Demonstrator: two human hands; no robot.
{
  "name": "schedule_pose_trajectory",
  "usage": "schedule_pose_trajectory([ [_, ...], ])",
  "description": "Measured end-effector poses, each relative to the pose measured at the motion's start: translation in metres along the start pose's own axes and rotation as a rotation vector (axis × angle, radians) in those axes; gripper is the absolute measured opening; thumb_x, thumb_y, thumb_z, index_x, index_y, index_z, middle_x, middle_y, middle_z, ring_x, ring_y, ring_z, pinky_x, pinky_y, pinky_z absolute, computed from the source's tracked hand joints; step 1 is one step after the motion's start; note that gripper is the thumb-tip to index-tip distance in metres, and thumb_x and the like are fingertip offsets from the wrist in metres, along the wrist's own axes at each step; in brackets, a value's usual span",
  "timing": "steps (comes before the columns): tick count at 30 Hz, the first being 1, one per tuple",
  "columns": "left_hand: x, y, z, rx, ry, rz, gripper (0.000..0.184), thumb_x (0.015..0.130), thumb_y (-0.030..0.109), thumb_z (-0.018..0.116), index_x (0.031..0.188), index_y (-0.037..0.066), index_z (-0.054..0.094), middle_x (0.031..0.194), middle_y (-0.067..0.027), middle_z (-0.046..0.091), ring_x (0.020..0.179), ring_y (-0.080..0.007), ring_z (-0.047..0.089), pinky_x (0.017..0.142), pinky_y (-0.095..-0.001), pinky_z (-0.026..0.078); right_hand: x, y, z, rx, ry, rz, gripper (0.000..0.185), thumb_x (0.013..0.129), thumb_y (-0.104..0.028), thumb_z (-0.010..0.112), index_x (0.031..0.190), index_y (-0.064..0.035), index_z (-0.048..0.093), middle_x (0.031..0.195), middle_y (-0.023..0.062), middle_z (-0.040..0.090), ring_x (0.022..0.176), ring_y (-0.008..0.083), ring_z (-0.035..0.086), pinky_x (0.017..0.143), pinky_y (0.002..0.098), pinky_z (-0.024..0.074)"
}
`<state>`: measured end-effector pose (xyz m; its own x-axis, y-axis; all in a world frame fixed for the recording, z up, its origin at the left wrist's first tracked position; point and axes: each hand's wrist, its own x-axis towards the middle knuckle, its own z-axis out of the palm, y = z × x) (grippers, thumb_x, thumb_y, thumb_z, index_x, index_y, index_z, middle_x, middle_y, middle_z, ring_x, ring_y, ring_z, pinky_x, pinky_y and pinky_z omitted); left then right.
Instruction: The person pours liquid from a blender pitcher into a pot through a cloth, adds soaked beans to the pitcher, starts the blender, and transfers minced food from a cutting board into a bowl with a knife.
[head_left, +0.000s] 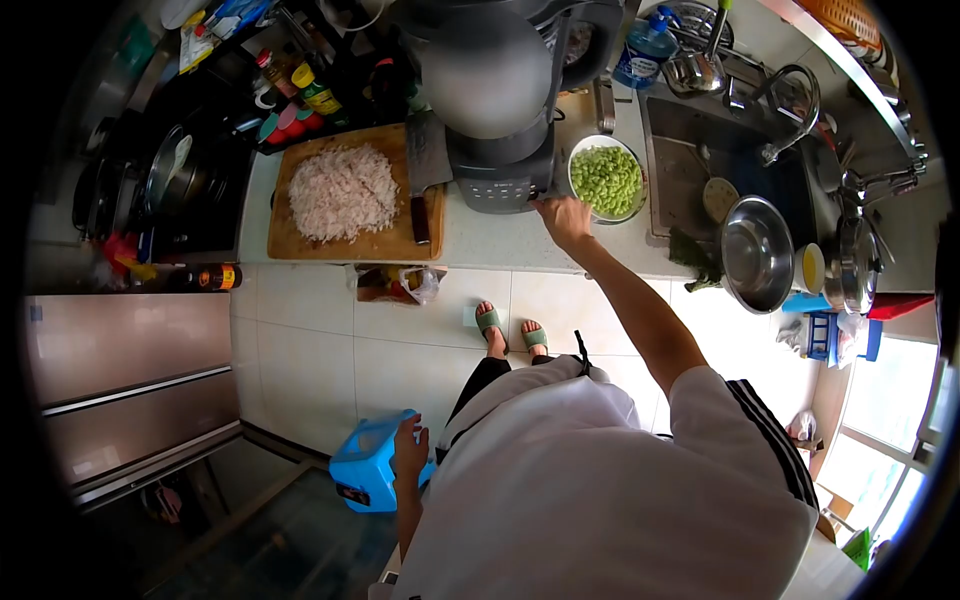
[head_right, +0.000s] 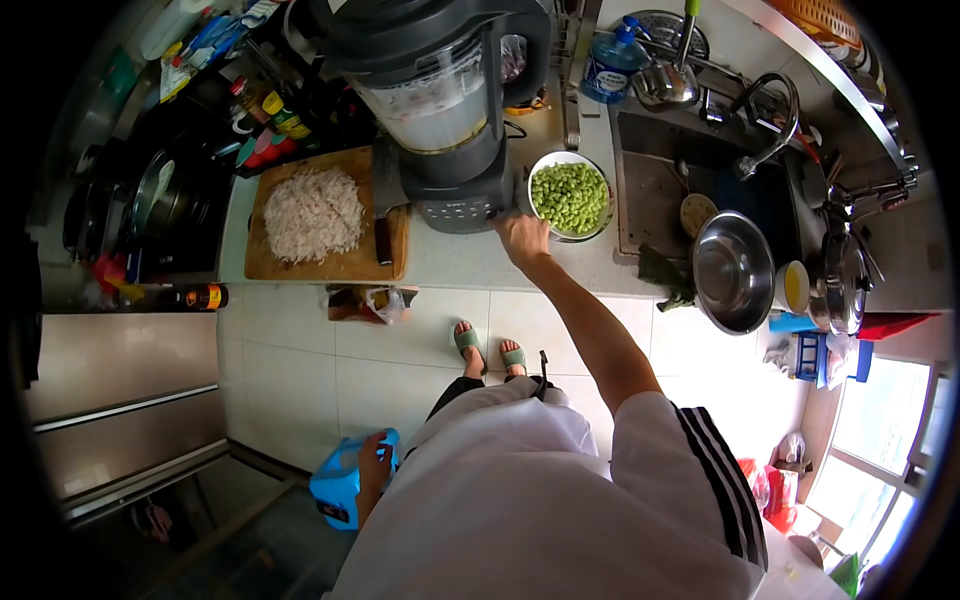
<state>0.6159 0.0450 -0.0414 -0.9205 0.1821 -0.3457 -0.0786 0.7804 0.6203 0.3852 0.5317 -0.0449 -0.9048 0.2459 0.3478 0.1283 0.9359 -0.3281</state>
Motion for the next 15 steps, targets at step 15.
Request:
schedule_pose_trajectory([
  [15, 0.004, 0.011, -0.005, -0.019, 0.000, -0.029, 0.030, 0.082, 0.006, 0.059, 0.111, 0.000, 0.056, 0.105, -0.0169, 0.060, 0.087, -0.0294, 0.063, 0.065, -0.0366, 0.051, 0.000, -0.002, -0.004, -0.060, -0.032, 0.010, 0.044, 0.083, -0.043, 0.061, 0.056, -0.0083, 0.063, 0.056, 0.0121, 0.061, 0.049, 0.0295, 0.059, 0.047, 0.0418, 0.0404],
])
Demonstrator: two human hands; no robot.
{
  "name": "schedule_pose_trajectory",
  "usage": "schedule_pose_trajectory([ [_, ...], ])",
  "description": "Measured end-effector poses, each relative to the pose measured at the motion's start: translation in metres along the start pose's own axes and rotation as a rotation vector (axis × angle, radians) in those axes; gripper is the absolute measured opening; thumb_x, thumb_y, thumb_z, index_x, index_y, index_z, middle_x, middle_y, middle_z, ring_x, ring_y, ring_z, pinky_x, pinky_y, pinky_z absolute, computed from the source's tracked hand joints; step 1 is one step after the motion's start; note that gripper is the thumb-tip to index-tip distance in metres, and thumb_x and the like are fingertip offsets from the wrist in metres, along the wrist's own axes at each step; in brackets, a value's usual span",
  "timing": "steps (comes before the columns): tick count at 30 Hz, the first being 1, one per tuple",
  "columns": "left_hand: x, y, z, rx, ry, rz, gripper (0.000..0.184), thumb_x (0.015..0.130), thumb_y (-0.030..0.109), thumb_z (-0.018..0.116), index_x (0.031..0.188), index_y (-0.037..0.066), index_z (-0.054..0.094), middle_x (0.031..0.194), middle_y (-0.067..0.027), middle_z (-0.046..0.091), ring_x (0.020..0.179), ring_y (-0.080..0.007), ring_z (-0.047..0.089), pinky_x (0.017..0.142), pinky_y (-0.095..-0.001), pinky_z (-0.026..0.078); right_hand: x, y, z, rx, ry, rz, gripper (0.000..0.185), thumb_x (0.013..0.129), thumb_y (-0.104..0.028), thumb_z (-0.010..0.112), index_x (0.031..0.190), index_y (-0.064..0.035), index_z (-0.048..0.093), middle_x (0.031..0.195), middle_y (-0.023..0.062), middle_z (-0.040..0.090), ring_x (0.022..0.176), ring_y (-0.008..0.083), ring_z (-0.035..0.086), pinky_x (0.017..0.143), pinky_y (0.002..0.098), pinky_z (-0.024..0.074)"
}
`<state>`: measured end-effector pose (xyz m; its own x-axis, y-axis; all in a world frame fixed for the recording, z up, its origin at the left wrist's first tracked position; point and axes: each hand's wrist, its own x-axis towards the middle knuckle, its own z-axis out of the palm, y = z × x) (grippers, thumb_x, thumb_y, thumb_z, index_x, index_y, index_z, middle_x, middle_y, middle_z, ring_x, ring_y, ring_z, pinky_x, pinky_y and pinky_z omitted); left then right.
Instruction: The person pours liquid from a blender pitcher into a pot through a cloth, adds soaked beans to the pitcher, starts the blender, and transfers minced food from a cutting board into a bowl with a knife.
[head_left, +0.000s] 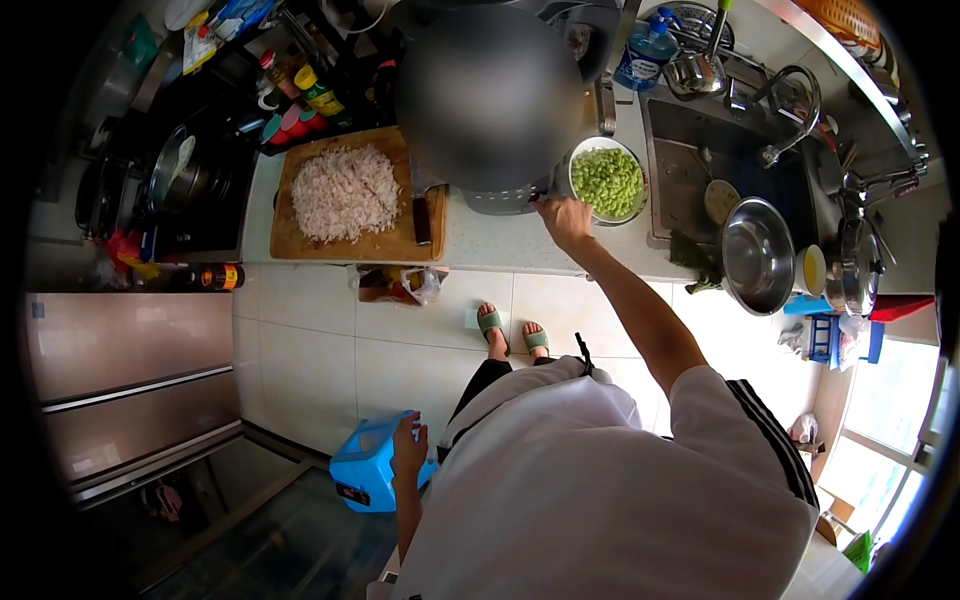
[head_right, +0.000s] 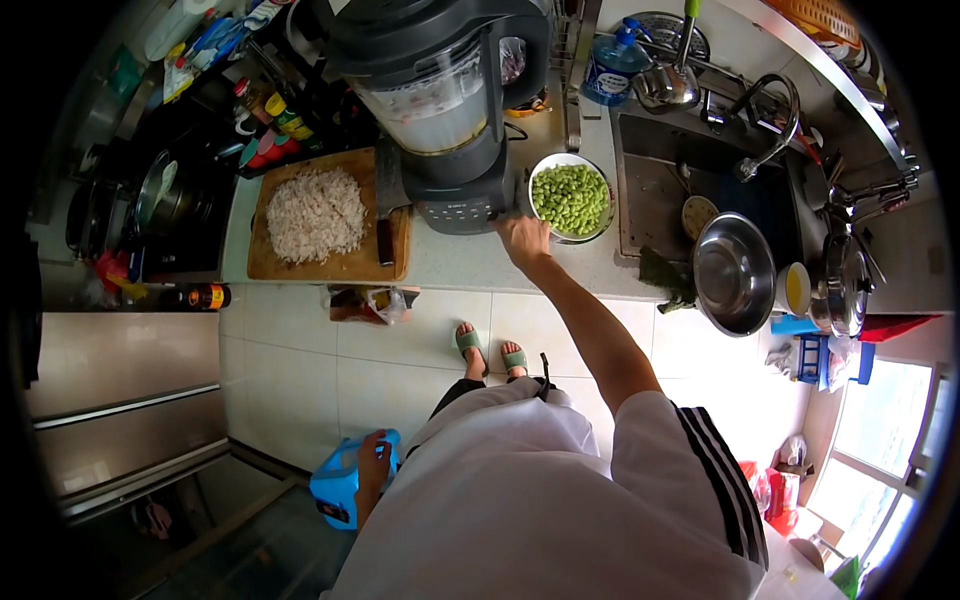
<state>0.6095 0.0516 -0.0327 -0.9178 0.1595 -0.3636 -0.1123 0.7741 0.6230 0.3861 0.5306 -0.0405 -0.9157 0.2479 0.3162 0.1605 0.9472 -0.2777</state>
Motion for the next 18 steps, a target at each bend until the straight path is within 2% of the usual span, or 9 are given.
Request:
schedule_pose_trajectory([
  [7, 0.004, -0.001, -0.001, 0.010, -0.013, -0.014, 0.030, 0.082, 0.005, 0.059, 0.112, 0.000, 0.056, 0.106, -0.0169, 0.060, 0.088, -0.0285, 0.063, 0.066, -0.0363, 0.051, -0.013, 0.007, 0.020, -0.050, 0.026, -0.108, 0.040, 0.084, -0.040, 0.061, 0.058, -0.0094, 0.065, 0.057, 0.0110, 0.062, 0.052, 0.0298, 0.060, 0.049, 0.0440, 0.0412],
  [13, 0.005, 0.002, -0.002, -0.002, -0.005, -0.021, 0.029, 0.083, 0.005, 0.059, 0.111, 0.000, 0.057, 0.107, -0.0170, 0.060, 0.089, -0.0287, 0.063, 0.066, -0.0362, 0.051, -0.004, 0.013, 0.028, 0.003, 0.008, -0.046, 0.041, 0.084, -0.042, 0.060, 0.059, -0.0099, 0.066, 0.059, 0.0111, 0.062, 0.053, 0.0299, 0.061, 0.050, 0.0436, 0.0422],
  [18, 0.006, 0.008, -0.005, -0.002, -0.011, -0.022, 0.029, 0.084, 0.006, 0.059, 0.112, 0.000, 0.057, 0.107, -0.0170, 0.060, 0.090, -0.0287, 0.063, 0.066, -0.0362, 0.051, -0.002, 0.016, 0.026, -0.054, 0.037, -0.116, 0.042, 0.085, -0.044, 0.058, 0.061, -0.0109, 0.067, 0.060, 0.0112, 0.063, 0.054, 0.0298, 0.062, 0.050, 0.0435, 0.0422],
])
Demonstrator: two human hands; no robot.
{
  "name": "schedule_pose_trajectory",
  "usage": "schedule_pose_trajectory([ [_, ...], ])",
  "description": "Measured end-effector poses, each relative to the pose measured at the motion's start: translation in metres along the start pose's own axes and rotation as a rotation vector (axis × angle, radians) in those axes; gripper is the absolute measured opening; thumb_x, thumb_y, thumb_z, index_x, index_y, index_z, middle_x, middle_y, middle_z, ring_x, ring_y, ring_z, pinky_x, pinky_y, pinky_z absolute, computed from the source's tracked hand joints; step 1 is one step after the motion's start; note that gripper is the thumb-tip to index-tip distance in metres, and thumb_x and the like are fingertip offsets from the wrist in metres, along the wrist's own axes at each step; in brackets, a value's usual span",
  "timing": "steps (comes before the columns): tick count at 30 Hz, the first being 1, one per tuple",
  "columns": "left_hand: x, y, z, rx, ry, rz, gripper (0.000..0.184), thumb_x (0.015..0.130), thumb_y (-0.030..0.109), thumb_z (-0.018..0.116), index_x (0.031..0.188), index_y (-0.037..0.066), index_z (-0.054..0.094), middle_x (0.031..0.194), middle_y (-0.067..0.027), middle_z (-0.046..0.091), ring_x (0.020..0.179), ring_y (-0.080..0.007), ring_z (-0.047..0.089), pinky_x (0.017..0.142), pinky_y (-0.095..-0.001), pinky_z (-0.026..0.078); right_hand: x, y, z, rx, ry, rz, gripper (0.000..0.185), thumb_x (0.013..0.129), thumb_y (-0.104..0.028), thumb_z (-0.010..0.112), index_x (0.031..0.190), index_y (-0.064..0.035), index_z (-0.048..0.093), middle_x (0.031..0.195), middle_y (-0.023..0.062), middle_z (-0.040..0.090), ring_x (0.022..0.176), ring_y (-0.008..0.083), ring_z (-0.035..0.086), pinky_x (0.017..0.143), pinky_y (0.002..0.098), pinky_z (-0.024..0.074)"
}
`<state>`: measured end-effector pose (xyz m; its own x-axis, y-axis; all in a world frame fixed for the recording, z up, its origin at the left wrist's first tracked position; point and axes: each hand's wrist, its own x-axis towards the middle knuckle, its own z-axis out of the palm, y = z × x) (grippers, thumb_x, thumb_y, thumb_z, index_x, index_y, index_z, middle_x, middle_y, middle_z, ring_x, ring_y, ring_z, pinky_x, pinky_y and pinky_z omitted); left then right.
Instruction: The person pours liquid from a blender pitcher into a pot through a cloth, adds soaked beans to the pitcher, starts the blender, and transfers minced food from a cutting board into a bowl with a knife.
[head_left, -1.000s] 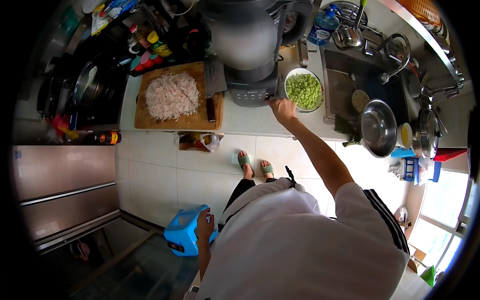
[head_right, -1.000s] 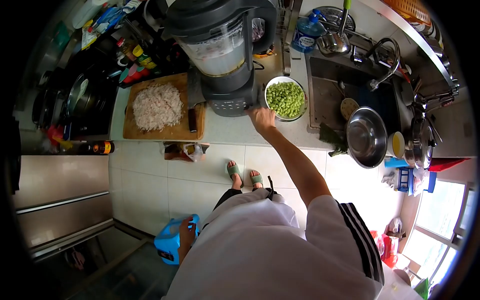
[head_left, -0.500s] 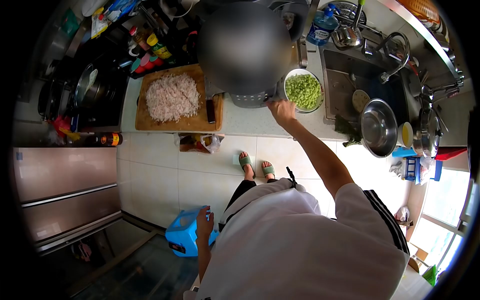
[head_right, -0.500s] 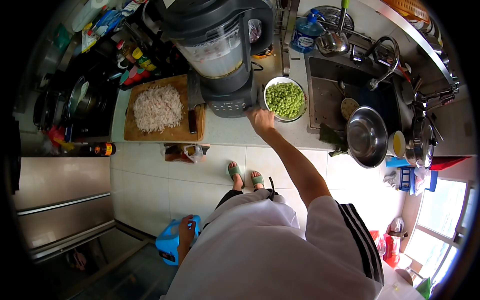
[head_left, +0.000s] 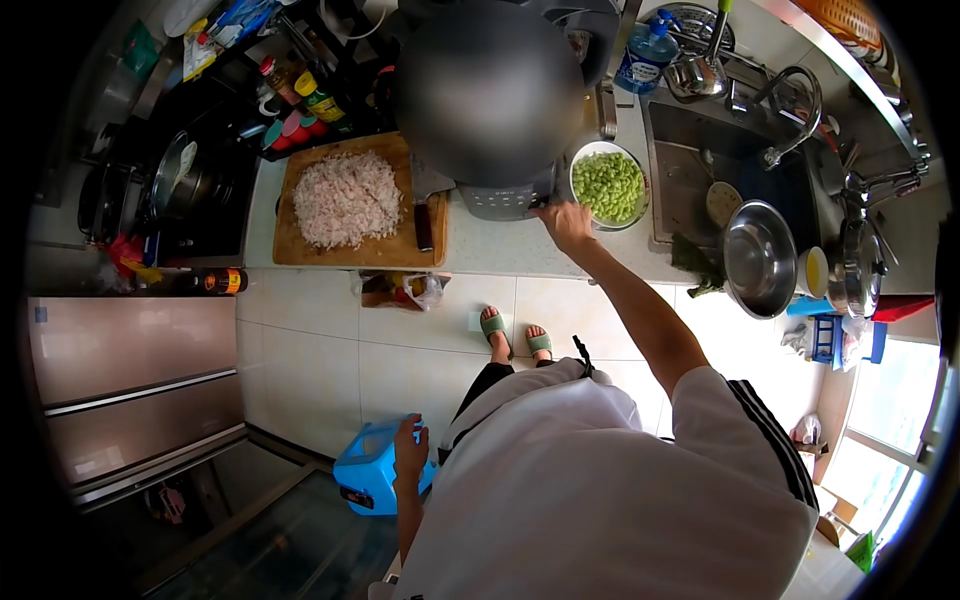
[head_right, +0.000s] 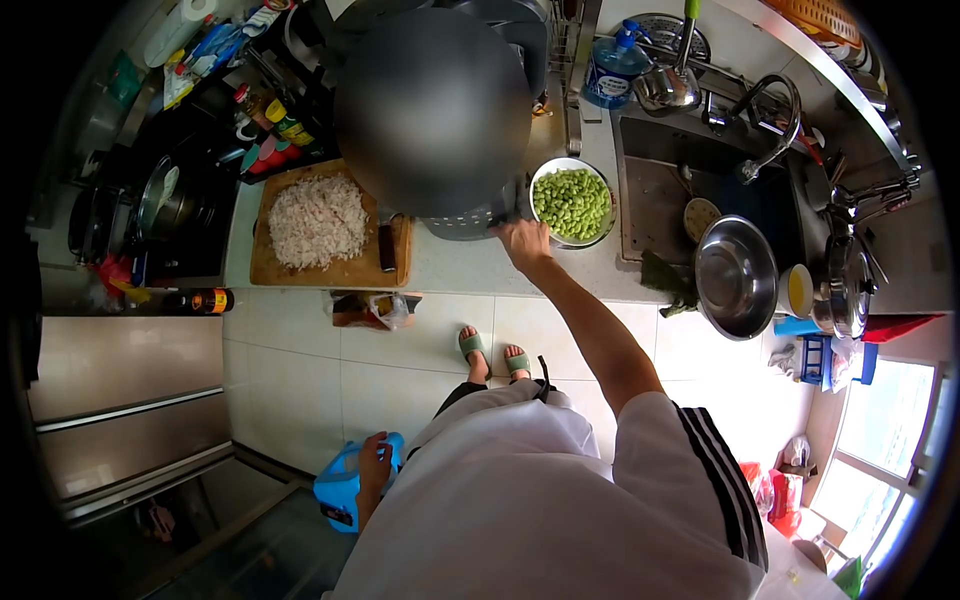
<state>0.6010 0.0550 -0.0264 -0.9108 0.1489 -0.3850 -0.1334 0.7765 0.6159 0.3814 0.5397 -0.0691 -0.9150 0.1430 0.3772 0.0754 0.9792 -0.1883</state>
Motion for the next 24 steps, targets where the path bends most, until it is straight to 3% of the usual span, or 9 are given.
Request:
schedule_pose_trajectory([
  [19, 0.004, -0.007, 0.005, -0.013, 0.013, 0.016, 0.029, 0.083, 0.005, 0.059, 0.111, 0.000, 0.057, 0.107, -0.0174, 0.060, 0.087, -0.0285, 0.063, 0.064, -0.0358, 0.051, 0.007, -0.007, -0.015, 0.045, -0.118, 0.087, 0.041, 0.085, -0.045, 0.057, 0.063, -0.0114, 0.068, 0.063, 0.0113, 0.064, 0.056, 0.0308, 0.062, 0.053, 0.0433, 0.0415],
  [22, 0.003, -0.011, 0.007, 0.020, 0.028, 0.036, 0.028, 0.084, 0.004, 0.060, 0.111, 0.001, 0.058, 0.107, -0.0138, 0.061, 0.084, -0.0211, 0.064, 0.062, -0.0294, 0.053, 0.012, -0.010, -0.022, 0.053, -0.408, 0.208, 0.032, 0.089, -0.044, 0.051, 0.083, -0.0195, 0.071, 0.077, 0.0049, 0.066, 0.076, 0.0254, 0.061, 0.071, 0.0444, 0.0410],
  [24, 0.002, -0.012, 0.007, 0.021, 0.031, 0.044, 0.028, 0.084, 0.004, 0.060, 0.111, 0.001, 0.058, 0.107, -0.0137, 0.061, 0.084, -0.0211, 0.064, 0.062, -0.0293, 0.053, 0.010, -0.010, -0.021, 0.041, -0.393, 0.197, 0.032, 0.089, -0.044, 0.052, 0.082, -0.0197, 0.071, 0.076, 0.0049, 0.065, 0.075, 0.0257, 0.061, 0.071, 0.0446, 0.0411],
])
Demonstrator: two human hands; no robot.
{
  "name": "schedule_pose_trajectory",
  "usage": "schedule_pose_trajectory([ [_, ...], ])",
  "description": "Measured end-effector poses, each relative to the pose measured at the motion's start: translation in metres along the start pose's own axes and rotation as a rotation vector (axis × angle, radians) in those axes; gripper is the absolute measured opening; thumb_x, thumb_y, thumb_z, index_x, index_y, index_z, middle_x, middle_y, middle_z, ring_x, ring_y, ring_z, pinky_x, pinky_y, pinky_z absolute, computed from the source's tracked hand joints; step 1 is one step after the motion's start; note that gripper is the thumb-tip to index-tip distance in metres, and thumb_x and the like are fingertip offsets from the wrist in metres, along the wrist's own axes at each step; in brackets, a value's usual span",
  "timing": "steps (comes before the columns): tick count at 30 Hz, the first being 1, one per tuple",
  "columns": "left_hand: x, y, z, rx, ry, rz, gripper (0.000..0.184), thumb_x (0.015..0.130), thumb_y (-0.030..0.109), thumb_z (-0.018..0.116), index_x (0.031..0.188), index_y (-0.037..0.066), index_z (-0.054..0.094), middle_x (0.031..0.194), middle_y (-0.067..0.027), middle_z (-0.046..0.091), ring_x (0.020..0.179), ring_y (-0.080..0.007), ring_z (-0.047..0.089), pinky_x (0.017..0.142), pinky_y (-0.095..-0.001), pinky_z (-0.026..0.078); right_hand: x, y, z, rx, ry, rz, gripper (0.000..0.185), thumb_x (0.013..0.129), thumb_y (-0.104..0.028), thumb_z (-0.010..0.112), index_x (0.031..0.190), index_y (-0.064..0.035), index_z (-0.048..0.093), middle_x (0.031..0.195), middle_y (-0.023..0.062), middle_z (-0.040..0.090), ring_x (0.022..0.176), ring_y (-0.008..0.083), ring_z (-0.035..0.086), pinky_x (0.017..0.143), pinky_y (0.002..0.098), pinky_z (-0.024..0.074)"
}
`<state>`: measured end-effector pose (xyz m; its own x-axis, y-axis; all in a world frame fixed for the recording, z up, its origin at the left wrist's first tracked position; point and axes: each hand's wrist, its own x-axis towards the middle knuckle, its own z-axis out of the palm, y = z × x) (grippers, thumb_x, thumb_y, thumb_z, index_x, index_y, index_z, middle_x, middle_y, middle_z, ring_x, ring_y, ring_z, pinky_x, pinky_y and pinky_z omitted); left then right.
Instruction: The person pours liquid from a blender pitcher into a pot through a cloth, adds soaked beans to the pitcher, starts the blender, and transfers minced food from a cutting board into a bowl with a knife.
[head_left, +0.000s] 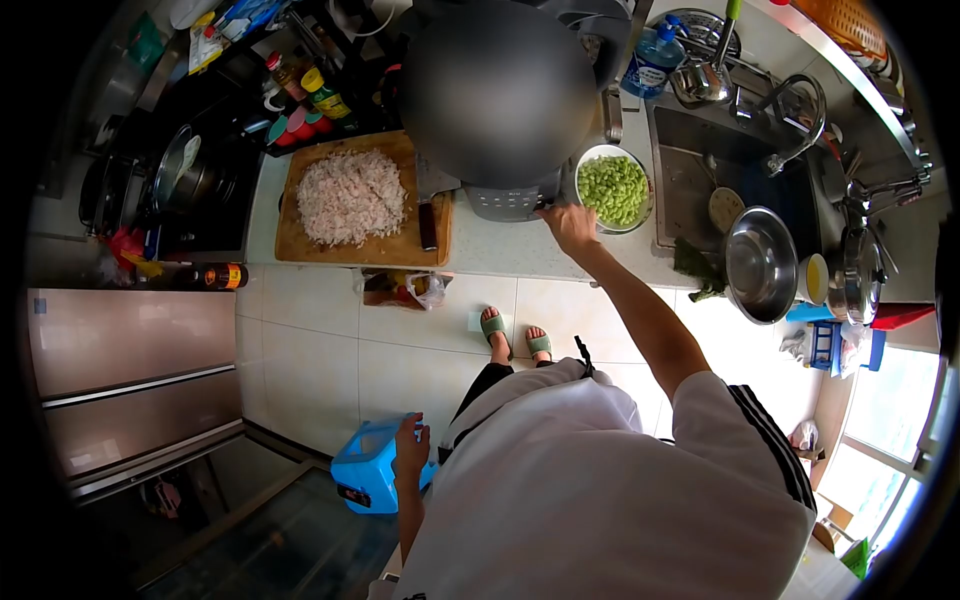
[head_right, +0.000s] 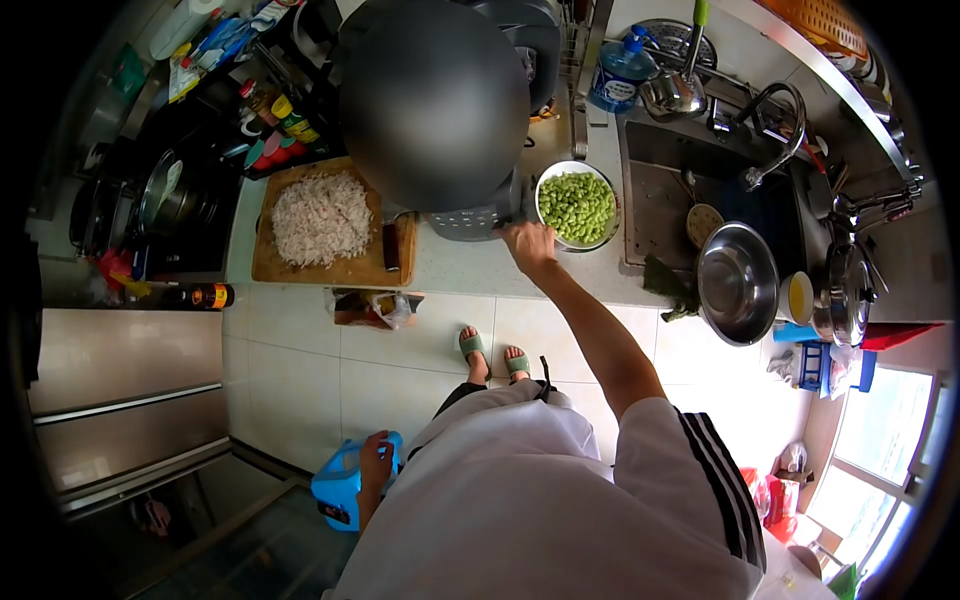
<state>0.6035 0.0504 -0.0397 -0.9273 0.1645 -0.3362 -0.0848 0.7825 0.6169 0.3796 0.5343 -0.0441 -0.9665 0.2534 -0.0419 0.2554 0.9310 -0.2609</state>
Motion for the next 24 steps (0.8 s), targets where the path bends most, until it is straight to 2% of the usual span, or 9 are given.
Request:
schedule_pose_trajectory([
  [1, 0.000, 0.000, 0.000, 0.001, 0.002, 0.004, 0.028, 0.084, 0.004, 0.060, 0.111, 0.001, 0.058, 0.107, -0.0136, 0.061, 0.084, -0.0211, 0.064, 0.062, -0.0293, 0.053, 0.000, 0.001, 0.001, -0.007, 0.008, -0.004, 0.031, 0.088, -0.044, 0.052, 0.082, -0.0198, 0.071, 0.075, 0.0048, 0.065, 0.074, 0.0258, 0.061, 0.071, 0.0446, 0.0412],
  [4, -0.001, 0.001, 0.000, -0.049, -0.006, -0.037, 0.029, 0.082, 0.006, 0.060, 0.111, 0.001, 0.057, 0.106, -0.0170, 0.061, 0.087, -0.0277, 0.063, 0.064, -0.0360, 0.051, -0.001, 0.004, 0.007, 0.014, 0.327, -0.137, 0.046, 0.084, -0.046, 0.058, 0.060, -0.0080, 0.066, 0.059, 0.0129, 0.062, 0.053, 0.0306, 0.061, 0.049, 0.0425, 0.0421],
  [10, -0.002, 0.000, 0.001, -0.041, -0.001, -0.045, 0.029, 0.082, 0.006, 0.060, 0.111, 0.001, 0.058, 0.106, -0.0167, 0.061, 0.086, -0.0272, 0.064, 0.064, -0.0351, 0.051, -0.001, 0.004, 0.007, 0.017, 0.358, -0.149, 0.048, 0.084, -0.046, 0.058, 0.058, -0.0074, 0.065, 0.056, 0.0133, 0.061, 0.049, 0.0300, 0.060, 0.046, 0.0409, 0.0421],
  [16, -0.002, 0.000, -0.001, -0.037, -0.005, -0.052, 0.029, 0.082, 0.006, 0.060, 0.111, 0.001, 0.058, 0.106, -0.0163, 0.061, 0.087, -0.0265, 0.064, 0.064, -0.0347, 0.051, -0.002, 0.003, 0.006, 0.017, 0.337, -0.132, 0.048, 0.085, -0.047, 0.058, 0.058, -0.0074, 0.066, 0.056, 0.0134, 0.061, 0.049, 0.0302, 0.060, 0.046, 0.0415, 0.0416],
  [19, -0.002, -0.001, -0.002, -0.044, -0.003, -0.057, 0.029, 0.083, 0.006, 0.060, 0.111, 0.000, 0.057, 0.107, -0.0163, 0.061, 0.087, -0.0264, 0.064, 0.064, -0.0346, 0.051, -0.003, -0.002, -0.002, -0.011, 0.027, -0.002, 0.034, 0.088, -0.046, 0.053, 0.076, -0.0192, 0.070, 0.072, 0.0067, 0.066, 0.073, 0.0269, 0.062, 0.069, 0.0451, 0.0426],
  [24, -0.002, -0.001, -0.002, -0.043, -0.011, -0.064, 0.029, 0.083, 0.007, 0.060, 0.111, 0.000, 0.057, 0.108, -0.0167, 0.061, 0.088, -0.0272, 0.064, 0.065, -0.0350, 0.051, 0.001, 0.001, 0.005, -0.014, 0.035, 0.000, 0.039, 0.087, -0.047, 0.054, 0.073, -0.0134, 0.069, 0.071, 0.0079, 0.065, 0.070, 0.0271, 0.062, 0.066, 0.0455, 0.0430],
])
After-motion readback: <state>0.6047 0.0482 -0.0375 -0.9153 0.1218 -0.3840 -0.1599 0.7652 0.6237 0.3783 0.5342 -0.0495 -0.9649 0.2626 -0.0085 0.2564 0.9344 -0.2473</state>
